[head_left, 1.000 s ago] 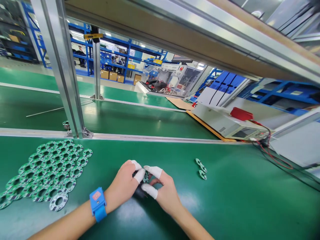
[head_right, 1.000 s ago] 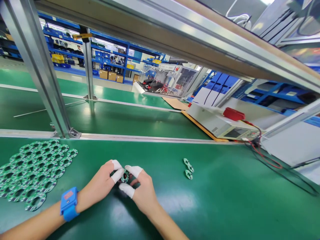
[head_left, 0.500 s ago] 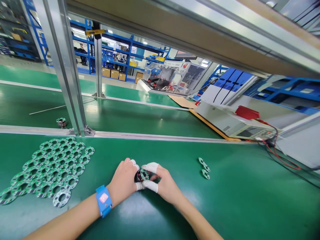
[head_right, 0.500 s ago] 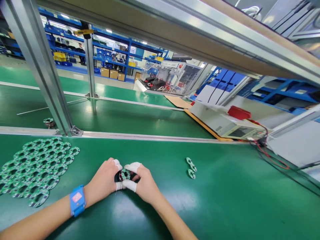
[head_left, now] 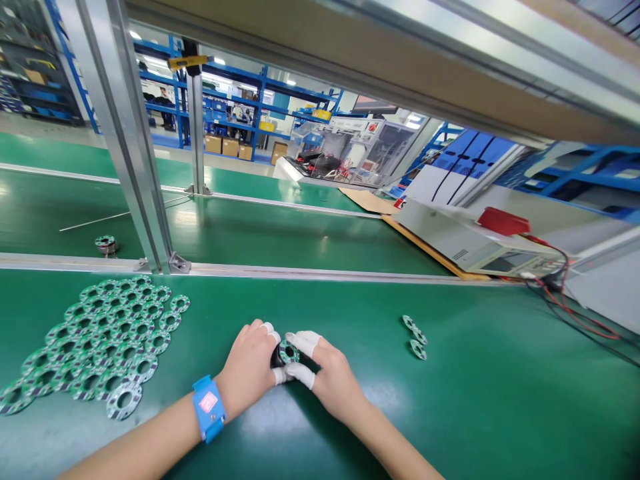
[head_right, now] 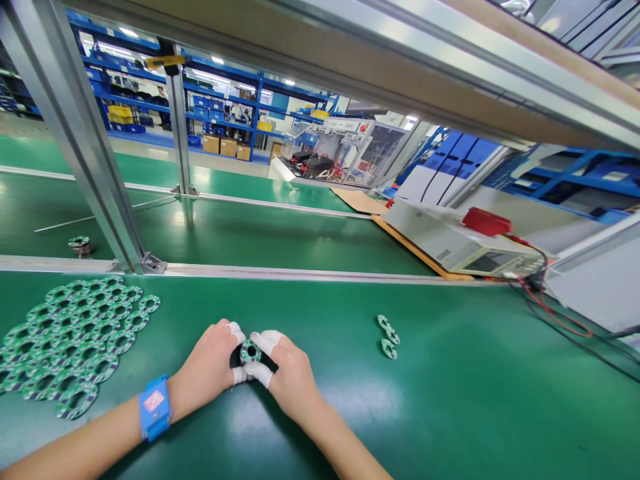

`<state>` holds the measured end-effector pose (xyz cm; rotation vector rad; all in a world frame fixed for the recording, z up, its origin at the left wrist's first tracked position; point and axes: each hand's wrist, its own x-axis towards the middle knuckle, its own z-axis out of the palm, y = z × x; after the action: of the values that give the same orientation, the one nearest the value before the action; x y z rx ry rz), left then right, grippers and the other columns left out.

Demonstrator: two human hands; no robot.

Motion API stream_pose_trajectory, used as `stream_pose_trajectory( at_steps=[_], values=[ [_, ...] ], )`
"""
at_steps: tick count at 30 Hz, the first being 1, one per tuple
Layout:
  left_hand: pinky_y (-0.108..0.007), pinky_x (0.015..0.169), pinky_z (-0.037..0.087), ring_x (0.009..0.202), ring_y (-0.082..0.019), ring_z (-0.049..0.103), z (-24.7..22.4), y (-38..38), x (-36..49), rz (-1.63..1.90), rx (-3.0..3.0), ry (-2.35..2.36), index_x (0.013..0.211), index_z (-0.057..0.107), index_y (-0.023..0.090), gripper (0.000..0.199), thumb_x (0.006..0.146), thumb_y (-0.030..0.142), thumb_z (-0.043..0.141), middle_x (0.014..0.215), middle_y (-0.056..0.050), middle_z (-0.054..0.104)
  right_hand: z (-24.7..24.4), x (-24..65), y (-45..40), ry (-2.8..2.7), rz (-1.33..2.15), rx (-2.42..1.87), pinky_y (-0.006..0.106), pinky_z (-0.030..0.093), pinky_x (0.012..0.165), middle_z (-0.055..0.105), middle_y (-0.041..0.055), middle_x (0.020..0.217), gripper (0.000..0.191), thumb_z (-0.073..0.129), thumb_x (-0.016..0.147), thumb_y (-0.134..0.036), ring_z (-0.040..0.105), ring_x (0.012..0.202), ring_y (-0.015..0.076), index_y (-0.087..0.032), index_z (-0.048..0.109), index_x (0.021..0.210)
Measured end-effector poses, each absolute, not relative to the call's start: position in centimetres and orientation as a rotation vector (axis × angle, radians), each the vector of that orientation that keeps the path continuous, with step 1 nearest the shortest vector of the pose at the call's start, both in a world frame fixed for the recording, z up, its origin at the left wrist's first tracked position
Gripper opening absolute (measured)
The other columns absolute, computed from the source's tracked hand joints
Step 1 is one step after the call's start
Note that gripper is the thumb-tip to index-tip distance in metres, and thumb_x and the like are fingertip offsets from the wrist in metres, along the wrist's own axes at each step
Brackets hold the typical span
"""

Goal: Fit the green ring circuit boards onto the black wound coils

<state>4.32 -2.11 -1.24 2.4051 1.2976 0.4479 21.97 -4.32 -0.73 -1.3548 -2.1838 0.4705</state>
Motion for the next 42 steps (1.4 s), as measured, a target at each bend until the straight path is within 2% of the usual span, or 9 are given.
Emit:
stream_pose_trajectory(
  at_steps=[8, 12, 17, 21, 24, 27, 32, 38, 42],
  values=[
    [-0.035, 0.074, 0.037, 0.088, -0.024, 0.048, -1.2, -2.1, 4.2, 0.411, 2.387, 1.319, 0.083, 0.058, 0.017, 0.024, 0.078, 0.040, 0.063, 0.090, -0.006, 0.058, 0.1, 21.4, -4.5, -2.194, 0.483, -1.468, 0.034, 0.050, 0.074, 0.068, 0.0076, 0.094, 0.027, 0.059, 0.082, -0.034, 0.062, 0.086, 0.0236, -0.025, 0.066, 0.107],
    [-0.035, 0.073, 0.037, 0.087, -0.024, 0.049, -1.3, -2.1, 4.3, 0.410, 2.387, 1.309, 0.084, 0.059, 0.017, 0.021, 0.076, 0.036, 0.065, 0.090, -0.005, 0.059, 0.4, 20.9, -4.4, -2.069, 0.624, -1.463, 0.035, 0.049, 0.076, 0.066, 0.0075, 0.101, 0.032, 0.065, 0.075, -0.026, 0.060, 0.089, 0.0234, -0.023, 0.064, 0.107],
    [-0.036, 0.075, 0.039, 0.088, -0.025, 0.049, -1.0, -2.1, 4.2, 0.404, 2.382, 1.330, 0.084, 0.060, 0.017, 0.021, 0.073, 0.033, 0.067, 0.090, -0.006, 0.059, 0.7, 20.5, -4.0, -2.072, 0.731, -1.368, 0.029, 0.047, 0.066, 0.063, 0.0026, 0.085, 0.022, 0.066, 0.071, -0.019, 0.056, 0.076, 0.0187, -0.023, 0.066, 0.093],
    [-0.037, 0.081, 0.043, 0.093, -0.025, 0.049, 0.5, -2.8, 3.8, 0.484, 2.300, 1.269, 0.094, 0.059, 0.016, 0.029, 0.070, 0.029, 0.067, 0.098, -0.008, 0.057, 0.4, 20.6, -4.0, -1.976, 0.788, -1.368, 0.030, 0.046, 0.069, 0.063, 0.0024, 0.088, 0.025, 0.066, 0.069, -0.016, 0.055, 0.079, 0.0188, -0.023, 0.065, 0.093],
    [-0.033, 0.089, 0.044, 0.100, -0.022, 0.050, 1.2, -3.7, 3.8, 0.531, 2.360, 1.180, 0.105, 0.055, 0.017, 0.034, 0.072, 0.010, 0.057, 0.107, -0.008, 0.056, 0.3, 21.3, -3.9, -1.940, 0.892, -1.329, 0.032, 0.046, 0.074, 0.063, 0.0027, 0.092, 0.032, 0.066, 0.069, -0.016, 0.056, 0.082, 0.0193, -0.023, 0.064, 0.100],
    [-0.036, 0.087, 0.046, 0.097, -0.023, 0.054, 0.7, -4.3, 4.3, 0.388, 2.591, 1.096, 0.092, 0.060, 0.016, 0.033, 0.075, -0.003, 0.040, 0.095, -0.009, 0.061, 0.3, 22.2, -3.8, -1.950, 1.081, -1.228, 0.035, 0.046, 0.081, 0.062, 0.0046, 0.100, 0.037, 0.064, 0.072, -0.021, 0.056, 0.087, 0.0200, -0.022, 0.061, 0.108],
    [-0.038, 0.082, 0.051, 0.097, -0.026, 0.058, -1.4, -4.5, 4.7, 0.522, 2.868, 0.989, 0.085, 0.060, 0.013, 0.029, 0.078, -0.004, 0.037, 0.085, -0.011, 0.063, -0.1, 22.2, -3.9, -1.895, 1.080, -1.236, 0.037, 0.046, 0.083, 0.062, 0.0061, 0.100, 0.037, 0.054, 0.072, -0.014, 0.056, 0.088, 0.0197, -0.021, 0.060, 0.108],
    [-0.038, 0.082, 0.053, 0.103, -0.030, 0.059, -2.6, -5.2, 4.5, 0.716, 3.142, 0.953, 0.089, 0.062, 0.007, 0.026, 0.076, -0.001, 0.041, 0.088, -0.013, 0.066, -0.8, 21.3, -4.6, -1.821, 0.990, -1.291, 0.038, 0.046, 0.081, 0.060, 0.0068, 0.093, 0.037, 0.050, 0.071, -0.012, 0.055, 0.084, 0.0202, -0.019, 0.060, 0.105],
    [-0.036, 0.079, 0.056, 0.100, -0.029, 0.061, -2.7, -5.2, 4.4, 0.780, 3.165, 0.992, 0.086, 0.063, 0.007, 0.026, 0.077, 0.000, 0.040, 0.085, -0.012, 0.067, -0.8, 21.6, -4.4, -1.878, 0.995, -1.230, 0.039, 0.045, 0.085, 0.060, 0.0072, 0.099, 0.037, 0.052, 0.071, -0.012, 0.055, 0.090, 0.0211, -0.020, 0.059, 0.106]
  ],
)
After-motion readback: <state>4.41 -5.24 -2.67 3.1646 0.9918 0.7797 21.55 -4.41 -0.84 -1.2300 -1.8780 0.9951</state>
